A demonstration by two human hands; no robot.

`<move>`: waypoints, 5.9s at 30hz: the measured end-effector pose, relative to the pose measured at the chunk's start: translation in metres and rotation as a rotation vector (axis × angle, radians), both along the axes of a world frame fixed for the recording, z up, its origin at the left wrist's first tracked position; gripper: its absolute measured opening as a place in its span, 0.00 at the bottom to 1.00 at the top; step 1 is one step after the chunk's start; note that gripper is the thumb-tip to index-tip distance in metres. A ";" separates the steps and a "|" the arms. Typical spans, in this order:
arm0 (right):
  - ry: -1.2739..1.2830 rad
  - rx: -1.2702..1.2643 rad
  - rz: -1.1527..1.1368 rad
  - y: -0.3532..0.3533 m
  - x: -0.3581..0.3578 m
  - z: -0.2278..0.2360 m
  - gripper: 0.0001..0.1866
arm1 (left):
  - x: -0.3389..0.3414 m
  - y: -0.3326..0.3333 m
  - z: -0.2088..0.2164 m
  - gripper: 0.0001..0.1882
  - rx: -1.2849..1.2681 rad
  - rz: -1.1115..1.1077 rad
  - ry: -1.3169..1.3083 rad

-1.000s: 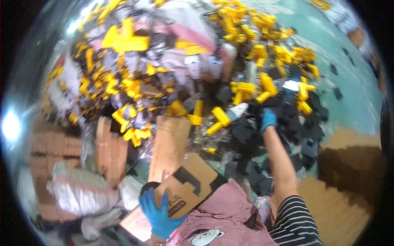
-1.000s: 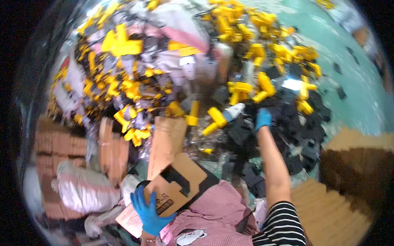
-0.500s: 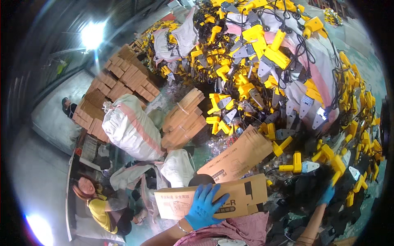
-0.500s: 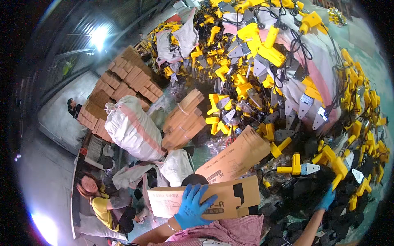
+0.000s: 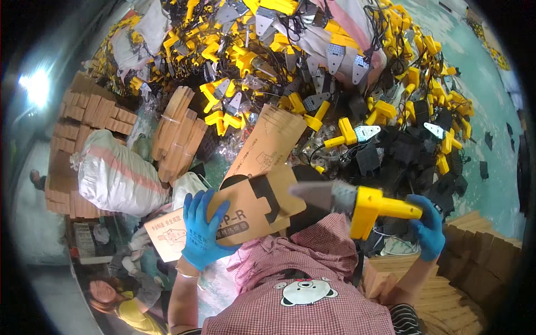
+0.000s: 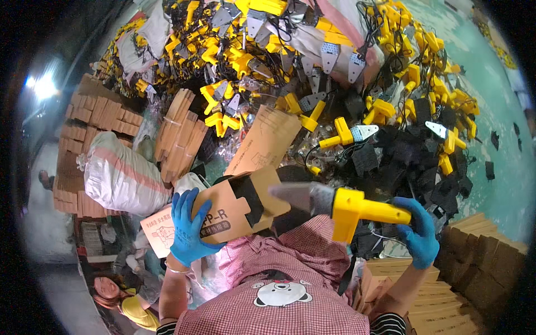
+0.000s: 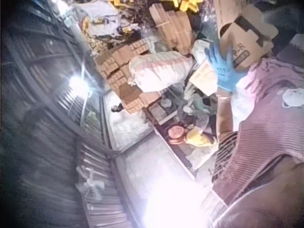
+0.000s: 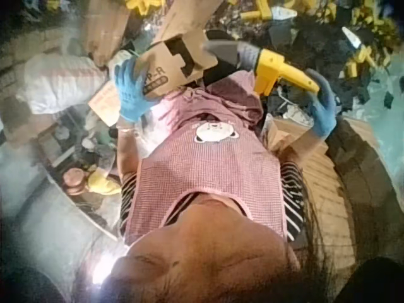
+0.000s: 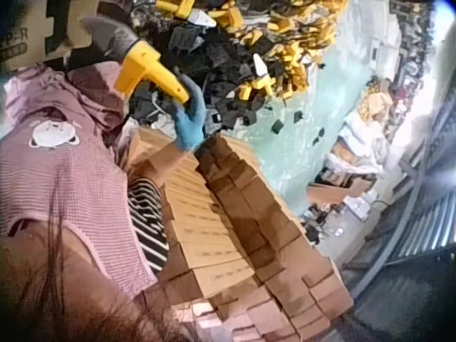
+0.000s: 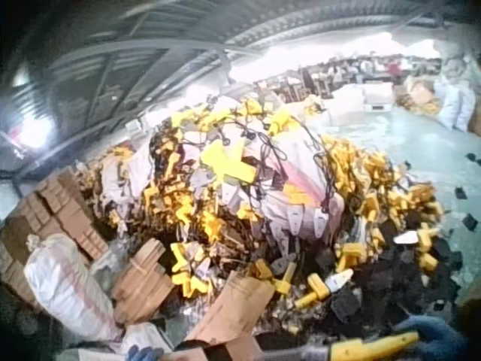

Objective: The person packs plastic components into small cardboard boxes by hand.

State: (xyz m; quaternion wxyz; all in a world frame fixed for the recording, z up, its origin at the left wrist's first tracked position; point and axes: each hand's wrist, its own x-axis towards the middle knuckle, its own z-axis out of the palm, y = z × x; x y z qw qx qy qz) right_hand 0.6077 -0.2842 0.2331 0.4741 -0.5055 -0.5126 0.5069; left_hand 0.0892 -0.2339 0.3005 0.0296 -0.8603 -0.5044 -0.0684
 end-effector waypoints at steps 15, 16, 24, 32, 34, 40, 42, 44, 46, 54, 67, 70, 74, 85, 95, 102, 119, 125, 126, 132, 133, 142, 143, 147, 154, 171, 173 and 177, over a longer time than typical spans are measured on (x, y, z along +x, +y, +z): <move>-0.632 0.343 -0.101 0.074 -0.178 -0.047 0.20 | 0.030 -0.016 -0.007 0.55 -0.186 -0.184 -0.213; -0.543 0.344 -0.154 0.070 -0.181 -0.057 0.18 | 0.039 -0.014 -0.006 0.57 -0.181 -0.214 -0.138; -0.789 0.396 0.174 0.064 -0.124 -0.047 0.17 | 0.078 0.014 -0.037 0.50 -0.215 -0.211 -0.226; -0.161 -0.685 -0.194 0.026 -0.074 -0.186 0.25 | 0.092 0.087 -0.074 0.43 -0.896 -0.022 -0.017; 0.550 -0.741 -0.113 0.012 -0.101 -0.193 0.29 | 0.099 0.077 -0.063 0.45 -1.013 -0.086 0.058; 0.845 0.123 -0.187 0.012 -0.042 -0.121 0.18 | 0.115 0.050 -0.004 0.50 -0.574 -0.333 0.045; 0.710 -0.269 -0.577 -0.014 -0.062 0.020 0.18 | 0.120 0.061 -0.002 0.53 -0.345 -0.421 -0.035; 0.814 0.304 0.189 -0.039 0.005 0.014 0.09 | 0.104 0.073 0.005 0.48 -0.270 -0.400 -0.257; 0.890 0.293 -0.087 -0.060 -0.035 0.040 0.05 | 0.087 0.079 0.007 0.44 -0.273 -0.449 -0.371; -0.338 0.571 0.347 0.019 -0.179 0.100 0.19 | 0.041 0.031 -0.063 0.48 -0.685 -0.297 -0.767; -1.104 0.659 0.241 0.043 -0.209 0.054 0.07 | 0.077 -0.031 -0.020 0.40 0.273 -0.359 -0.465; -1.052 0.651 0.236 0.045 -0.221 0.050 0.07 | 0.084 -0.012 0.017 0.24 0.170 -0.596 -0.286; -0.894 0.459 0.264 0.043 -0.213 0.047 0.08 | 0.093 0.016 0.051 0.16 -0.032 -0.465 0.095; -0.044 -0.127 -0.502 0.109 -0.140 -0.181 0.14 | 0.130 0.069 0.058 0.17 -0.732 -0.332 0.192; -0.439 -0.216 -0.411 0.200 -0.111 -0.409 0.20 | 0.057 0.041 0.025 0.21 -0.828 -0.154 0.189; 0.296 -0.168 -0.416 0.099 -0.106 -0.155 0.13 | 0.069 0.033 0.086 0.17 -0.327 -0.091 -0.140; 0.315 0.086 -0.113 0.016 -0.238 0.003 0.29 | 0.079 -0.023 -0.068 0.32 -0.718 0.217 -1.756; 0.492 0.049 -0.116 0.020 -0.246 0.044 0.28 | 0.089 -0.012 -0.037 0.29 -0.434 0.337 -1.755; 0.490 0.053 -0.123 0.027 -0.240 0.036 0.28 | 0.089 -0.006 -0.038 0.22 -0.316 0.139 -1.677; -0.399 0.526 0.291 0.040 -0.189 0.064 0.20 | 0.030 0.017 -0.024 0.17 -0.114 -0.323 -0.719; -0.499 0.532 0.296 0.037 -0.186 0.066 0.21 | 0.028 0.017 -0.012 0.20 -0.135 -0.387 -0.659; -0.825 0.645 0.436 0.048 -0.212 0.066 0.28 | 0.029 0.028 -0.001 0.24 -0.235 -0.582 -0.592; -0.764 0.641 0.471 0.054 -0.208 0.070 0.28 | 0.029 0.033 0.004 0.22 -0.242 -0.613 -0.630; -0.760 0.664 0.416 0.067 -0.213 0.073 0.27 | 0.028 0.050 0.012 0.20 -0.254 -0.594 -0.744; -0.875 0.745 0.359 0.072 -0.227 0.053 0.26 | 0.017 0.045 -0.027 0.21 -0.174 -0.546 -0.783; -1.069 0.778 -0.346 -0.039 -0.250 0.015 0.19 | 0.086 0.046 -0.011 0.18 -0.301 -0.284 -0.797; -0.973 0.521 -0.225 -0.046 -0.256 0.020 0.16 | 0.092 0.041 -0.015 0.19 -0.367 -0.234 -0.909; 0.298 -0.308 -0.439 -0.053 -0.283 0.032 0.08 | 0.102 0.030 -0.026 0.18 -0.118 -0.353 -0.681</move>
